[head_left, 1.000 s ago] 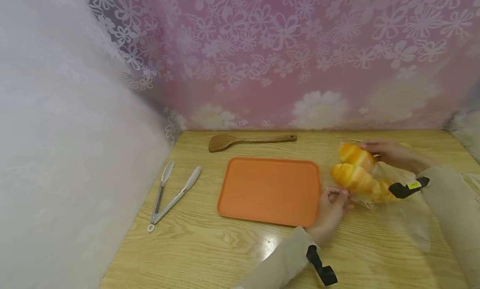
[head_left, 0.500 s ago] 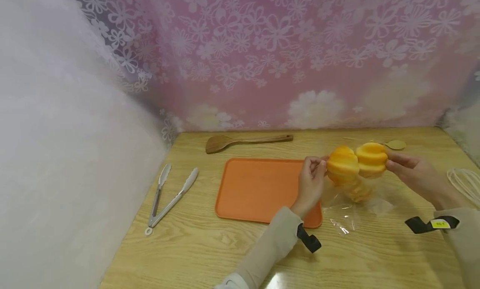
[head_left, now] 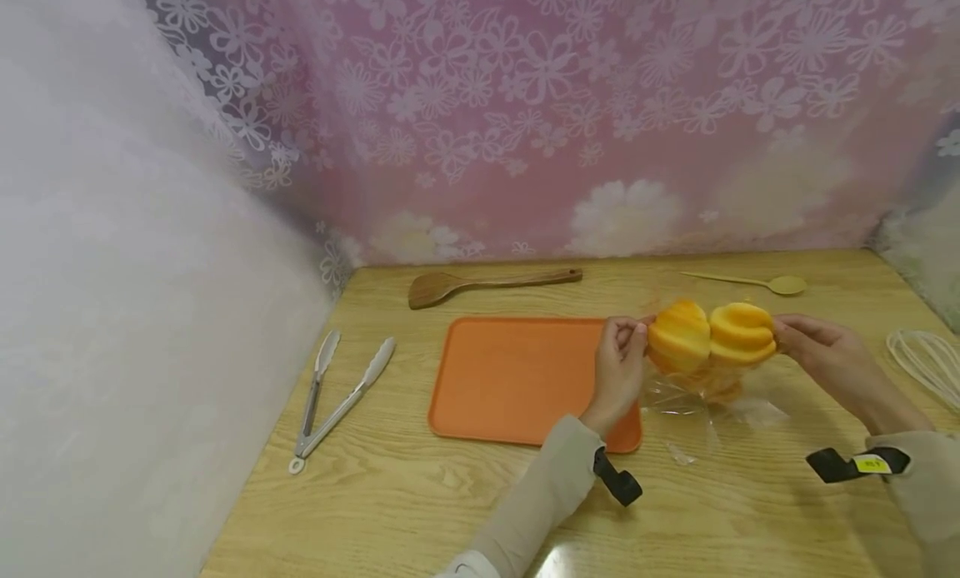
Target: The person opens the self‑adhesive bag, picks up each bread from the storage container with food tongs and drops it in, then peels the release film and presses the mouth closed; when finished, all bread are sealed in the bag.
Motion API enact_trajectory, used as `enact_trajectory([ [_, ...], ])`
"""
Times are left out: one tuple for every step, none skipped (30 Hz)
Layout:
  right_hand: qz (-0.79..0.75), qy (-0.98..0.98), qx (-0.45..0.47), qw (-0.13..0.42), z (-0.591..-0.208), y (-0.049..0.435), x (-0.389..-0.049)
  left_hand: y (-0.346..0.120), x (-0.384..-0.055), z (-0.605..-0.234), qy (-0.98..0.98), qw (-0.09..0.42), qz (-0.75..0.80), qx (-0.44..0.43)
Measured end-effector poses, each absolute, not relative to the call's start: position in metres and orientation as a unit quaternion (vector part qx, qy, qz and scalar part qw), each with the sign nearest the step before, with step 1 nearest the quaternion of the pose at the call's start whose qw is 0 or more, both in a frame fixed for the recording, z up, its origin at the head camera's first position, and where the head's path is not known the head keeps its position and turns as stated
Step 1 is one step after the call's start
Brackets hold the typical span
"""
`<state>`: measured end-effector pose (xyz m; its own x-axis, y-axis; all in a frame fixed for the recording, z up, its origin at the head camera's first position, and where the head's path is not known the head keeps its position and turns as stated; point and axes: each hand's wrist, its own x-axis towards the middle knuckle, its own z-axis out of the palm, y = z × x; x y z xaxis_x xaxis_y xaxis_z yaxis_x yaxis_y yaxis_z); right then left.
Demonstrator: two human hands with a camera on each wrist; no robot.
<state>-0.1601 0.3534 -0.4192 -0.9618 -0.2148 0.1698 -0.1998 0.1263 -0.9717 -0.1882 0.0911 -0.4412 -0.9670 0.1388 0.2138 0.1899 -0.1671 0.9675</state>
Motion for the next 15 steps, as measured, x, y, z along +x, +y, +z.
enact_trajectory([
  [-0.607, 0.785, -0.119, -0.005, -0.417, 0.352, -0.159, 0.091, -0.188, -0.441, -0.643, 0.016, -0.756, -0.125],
  [-0.573, 0.813, -0.104, -0.017, -0.416, 0.351, -0.157, 0.092, -0.188, -0.442, -0.639, 0.014, -0.759, -0.124],
  [-0.55, 0.829, -0.092, -0.033, -0.415, 0.349, -0.156, 0.091, -0.188, -0.442, -0.637, 0.013, -0.761, -0.124],
  [-0.568, 0.817, -0.088, -0.049, -0.414, 0.346, -0.155, 0.091, -0.188, -0.442, -0.634, 0.014, -0.763, -0.125],
  [-0.578, 0.809, -0.08, -0.073, -0.414, 0.344, -0.154, 0.091, -0.189, -0.441, -0.635, 0.019, -0.761, -0.128],
  [-0.611, 0.782, -0.078, -0.099, -0.413, 0.341, -0.153, 0.091, -0.191, -0.44, -0.634, 0.026, -0.761, -0.133],
  [-0.646, 0.749, -0.074, -0.129, -0.411, 0.338, -0.152, 0.09, -0.192, -0.437, -0.634, 0.032, -0.76, -0.138],
  [-0.676, 0.717, -0.067, -0.159, -0.409, 0.335, -0.151, 0.089, -0.195, -0.434, -0.637, 0.04, -0.756, -0.143],
  [-0.7, 0.686, -0.06, -0.191, -0.405, 0.332, -0.151, 0.088, -0.198, -0.43, -0.637, 0.049, -0.754, -0.153],
  [-0.72, 0.656, -0.053, -0.217, -0.401, 0.329, -0.15, 0.088, -0.201, -0.426, -0.638, 0.056, -0.751, -0.161],
  [-0.723, 0.646, -0.041, -0.242, -0.396, 0.327, -0.15, 0.087, -0.204, -0.42, -0.641, 0.062, -0.746, -0.17],
  [-0.723, 0.639, -0.031, -0.262, -0.391, 0.325, -0.15, 0.087, -0.207, -0.414, -0.641, 0.066, -0.744, -0.178],
  [-0.707, 0.65, -0.004, -0.279, -0.386, 0.322, -0.15, 0.087, -0.21, -0.408, -0.642, 0.066, -0.741, -0.186],
  [-0.698, 0.652, 0.018, -0.296, -0.381, 0.32, -0.15, 0.087, -0.213, -0.401, -0.641, 0.065, -0.74, -0.194],
  [-0.682, 0.66, 0.042, -0.311, -0.377, 0.319, -0.151, 0.087, -0.215, -0.395, -0.637, 0.062, -0.74, -0.205],
])
